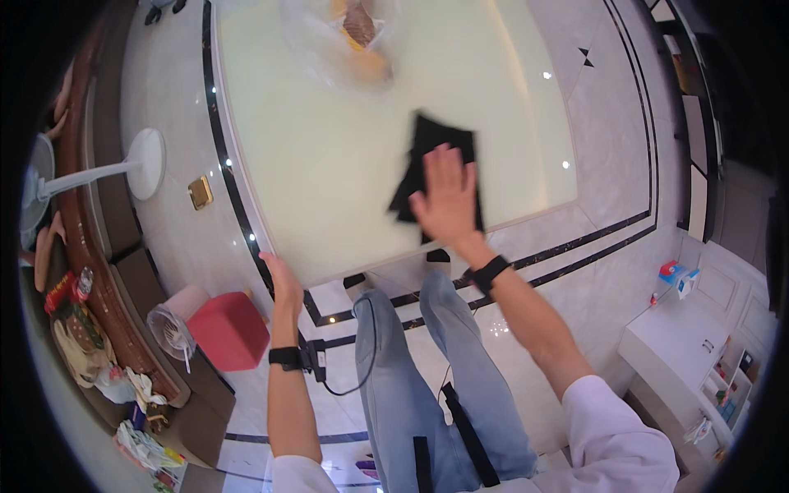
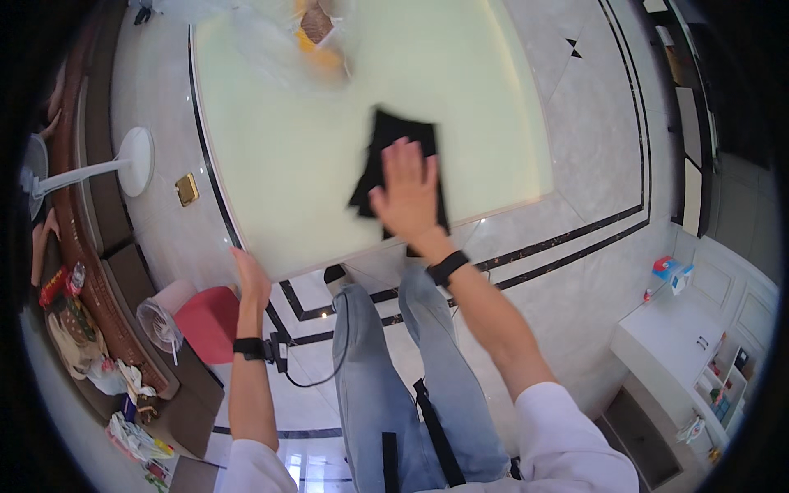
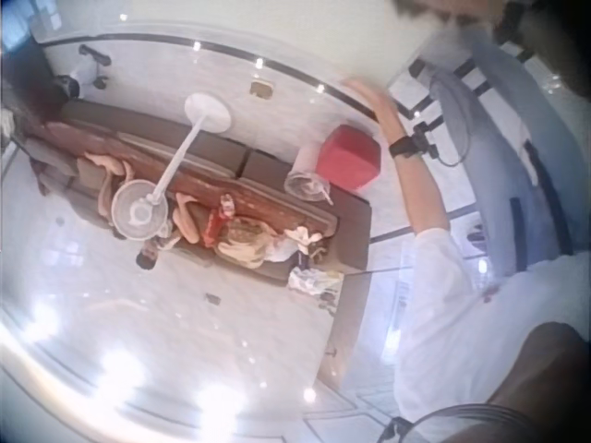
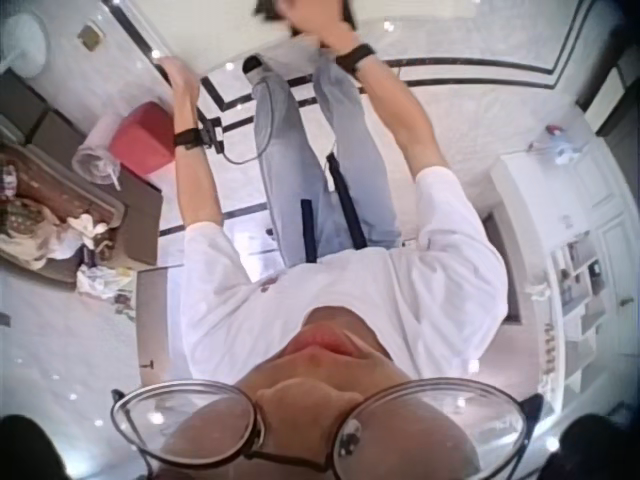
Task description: The person wipes a table with a black cloth, moving objects aside to clean under them. They then take the cloth to a sink, rinse it under running water, wring it out, and return to continue wiping the table surface.
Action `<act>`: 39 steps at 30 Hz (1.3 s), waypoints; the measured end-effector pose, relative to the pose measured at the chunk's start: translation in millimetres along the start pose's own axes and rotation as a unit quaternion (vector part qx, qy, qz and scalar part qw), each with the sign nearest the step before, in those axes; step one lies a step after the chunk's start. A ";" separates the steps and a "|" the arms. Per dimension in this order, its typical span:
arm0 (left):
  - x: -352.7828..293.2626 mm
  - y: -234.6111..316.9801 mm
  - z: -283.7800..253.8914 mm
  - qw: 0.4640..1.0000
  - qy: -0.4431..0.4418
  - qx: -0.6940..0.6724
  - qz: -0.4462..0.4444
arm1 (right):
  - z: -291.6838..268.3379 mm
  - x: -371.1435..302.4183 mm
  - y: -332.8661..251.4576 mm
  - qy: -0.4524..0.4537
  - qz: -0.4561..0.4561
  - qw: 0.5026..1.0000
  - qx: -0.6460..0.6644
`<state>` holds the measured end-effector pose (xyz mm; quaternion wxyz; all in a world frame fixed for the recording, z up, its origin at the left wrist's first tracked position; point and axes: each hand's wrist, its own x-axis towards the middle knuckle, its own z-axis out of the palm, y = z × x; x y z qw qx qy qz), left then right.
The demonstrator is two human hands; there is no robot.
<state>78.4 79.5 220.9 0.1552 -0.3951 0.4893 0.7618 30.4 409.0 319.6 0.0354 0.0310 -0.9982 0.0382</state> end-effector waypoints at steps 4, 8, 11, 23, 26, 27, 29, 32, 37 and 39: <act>5.8 29.8 0.5 0.996 -0.047 -0.014 -0.070 | 35.5 8.5 -140.3 -0.081 -0.144 0.974 0.154; 17.9 33.7 16.9 0.983 -0.030 -0.163 -0.080 | 78.1 6.7 -214.9 -0.057 -0.204 0.968 0.133; 24.0 20.1 11.0 0.997 -0.017 -0.050 -0.048 | 78.3 22.9 -183.4 -0.062 -0.260 0.954 0.135; 102.6 -9.8 -54.4 0.972 0.063 0.219 -0.050 | 7.0 121.0 204.4 0.114 0.167 0.967 -0.154; 91.7 4.3 -22.7 0.972 0.052 0.223 -0.054 | 15.2 128.9 211.5 0.141 0.191 0.956 -0.172; 83.3 13.9 -1.9 0.980 -0.016 0.182 -0.072 | 13.6 128.5 206.8 0.137 0.182 0.954 -0.196; 76.9 23.8 6.1 0.977 -0.041 0.176 -0.114 | 12.7 124.2 154.5 0.095 0.107 0.973 -0.180; 72.5 20.1 -20.9 0.982 -0.055 0.134 -0.121 | 34.1 90.2 34.0 0.044 -0.010 0.999 -0.021; 82.2 24.4 -67.8 0.991 -0.069 0.113 -0.015 | 69.3 67.0 -148.1 0.008 -0.224 0.958 0.180; 60.4 -4.2 -9.2 0.991 0.095 0.092 0.010 | 82.5 44.5 -143.8 -0.031 -0.287 0.946 0.149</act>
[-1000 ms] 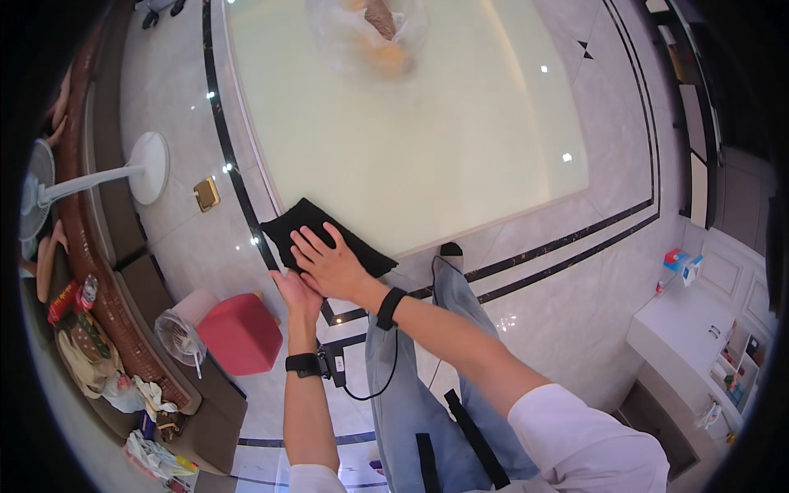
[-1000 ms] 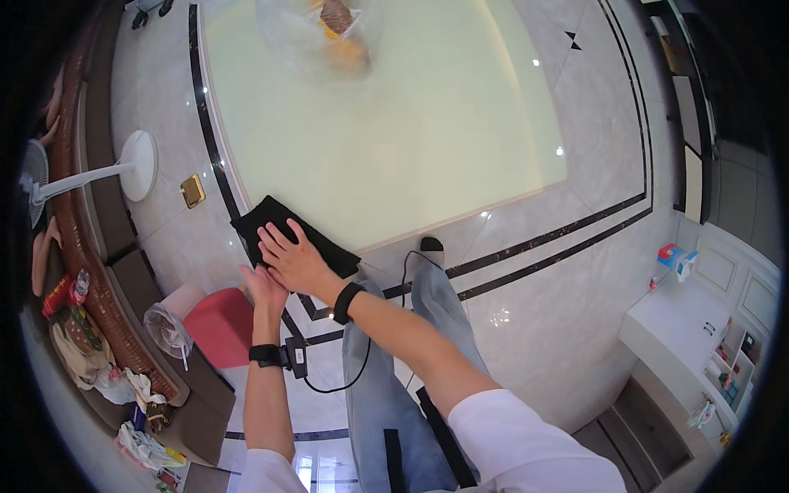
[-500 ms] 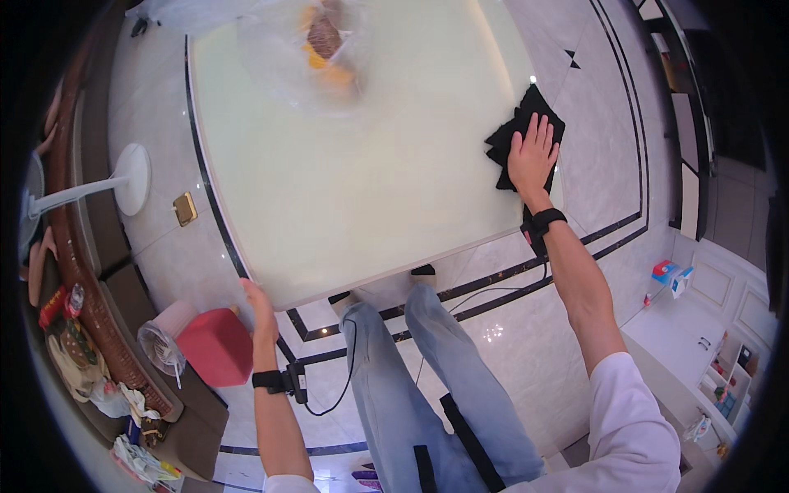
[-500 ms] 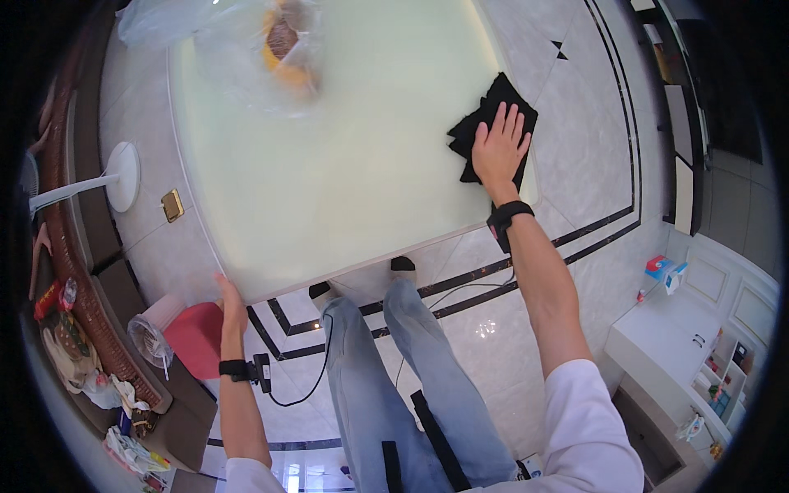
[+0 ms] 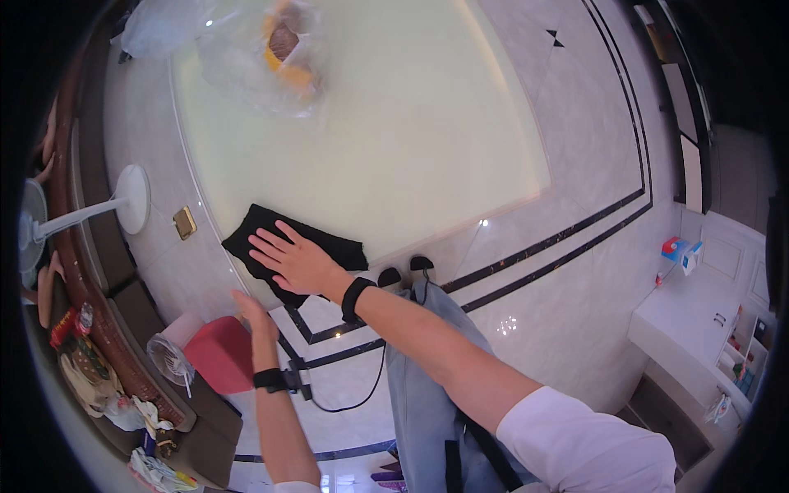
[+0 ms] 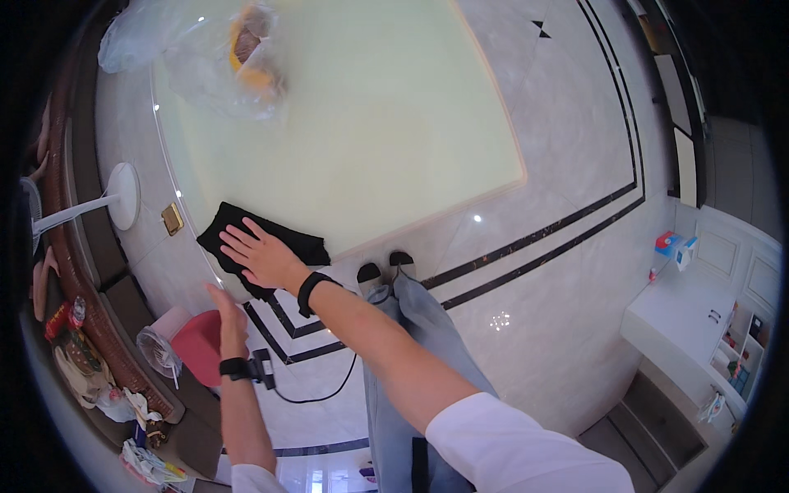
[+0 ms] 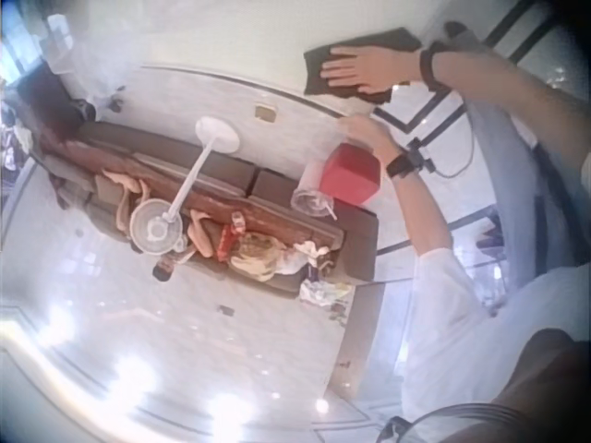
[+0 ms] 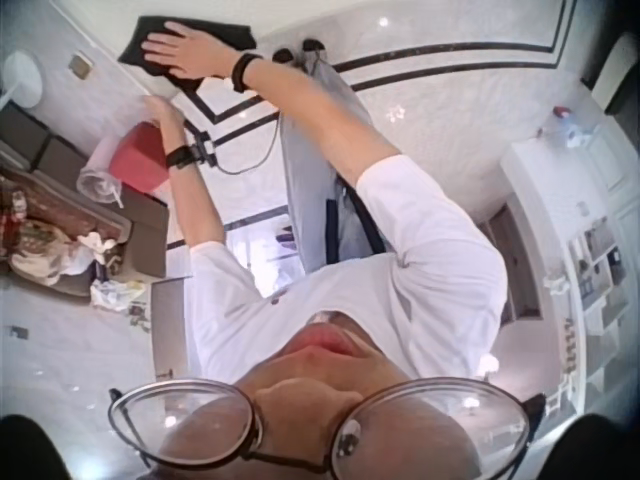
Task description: The person wipes a table with a black cloth, moving objects aside to clean under them. They then take the cloth to a sink, rinse it under running water, wring it out, and return to continue wiping the table surface.
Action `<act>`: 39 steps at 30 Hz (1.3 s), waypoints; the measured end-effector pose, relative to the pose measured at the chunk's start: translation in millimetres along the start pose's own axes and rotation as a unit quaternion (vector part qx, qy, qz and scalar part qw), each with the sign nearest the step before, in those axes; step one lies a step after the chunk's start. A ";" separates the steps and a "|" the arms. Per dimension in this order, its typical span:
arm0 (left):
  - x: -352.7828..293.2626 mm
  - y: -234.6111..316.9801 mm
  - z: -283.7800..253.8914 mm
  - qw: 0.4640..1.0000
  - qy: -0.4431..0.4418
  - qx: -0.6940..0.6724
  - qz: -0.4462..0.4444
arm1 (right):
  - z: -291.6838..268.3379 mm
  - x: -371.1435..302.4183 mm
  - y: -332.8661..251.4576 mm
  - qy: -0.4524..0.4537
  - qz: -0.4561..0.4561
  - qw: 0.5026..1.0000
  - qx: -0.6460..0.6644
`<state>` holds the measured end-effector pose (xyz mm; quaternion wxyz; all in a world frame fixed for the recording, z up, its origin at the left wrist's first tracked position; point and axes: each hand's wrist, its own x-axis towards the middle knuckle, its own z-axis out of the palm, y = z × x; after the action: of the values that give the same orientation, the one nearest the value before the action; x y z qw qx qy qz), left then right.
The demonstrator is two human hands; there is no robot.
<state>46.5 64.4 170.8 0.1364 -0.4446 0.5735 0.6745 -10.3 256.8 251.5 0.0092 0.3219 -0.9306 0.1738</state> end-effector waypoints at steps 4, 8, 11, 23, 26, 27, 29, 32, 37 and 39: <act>-72.5 -17.5 66.4 0.971 0.178 0.146 -0.061 | -30.3 -49.5 44.7 -0.039 0.008 0.999 0.001; -146.5 -35.5 160.3 0.982 0.127 0.090 -0.103 | -105.4 -100.1 135.7 -0.061 0.081 0.993 -0.057; -189.9 -44.8 243.9 0.984 -0.054 -0.072 -0.153 | -170.3 -124.2 236.1 -0.005 0.194 0.970 -0.147; -200.5 -35.7 400.1 0.914 0.009 -0.345 -0.215 | -234.7 -198.4 305.8 -0.143 0.015 0.988 -0.049; -198.8 -33.0 394.3 0.911 -0.114 -0.338 -0.206 | -249.6 -173.1 348.2 -0.172 -0.059 0.983 -0.035; -193.5 -34.0 385.3 0.912 -0.108 -0.342 -0.200 | -253.5 -153.3 358.2 -0.173 -0.057 0.982 -0.049; -190.8 -42.5 378.1 0.914 -0.101 -0.301 -0.252 | -254.4 -112.9 395.1 -0.126 -0.037 0.987 -0.089; -201.2 -12.1 415.3 0.917 -0.110 -0.279 -0.263 | -276.3 -23.6 483.7 -0.007 0.045 0.982 -0.181; -191.9 -53.8 393.4 0.938 0.099 -0.192 -0.273 | -245.3 13.8 457.2 -0.001 0.029 0.985 -0.168; -194.5 -26.8 416.2 0.914 0.247 -0.042 -0.318 | -232.6 -24.4 425.6 -0.098 -0.033 0.985 -0.141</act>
<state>-9.0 508.4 278.3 0.1788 -0.7613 0.3879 0.4877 -269.3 659.6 331.7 -0.0309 0.3634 -0.9311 0.0081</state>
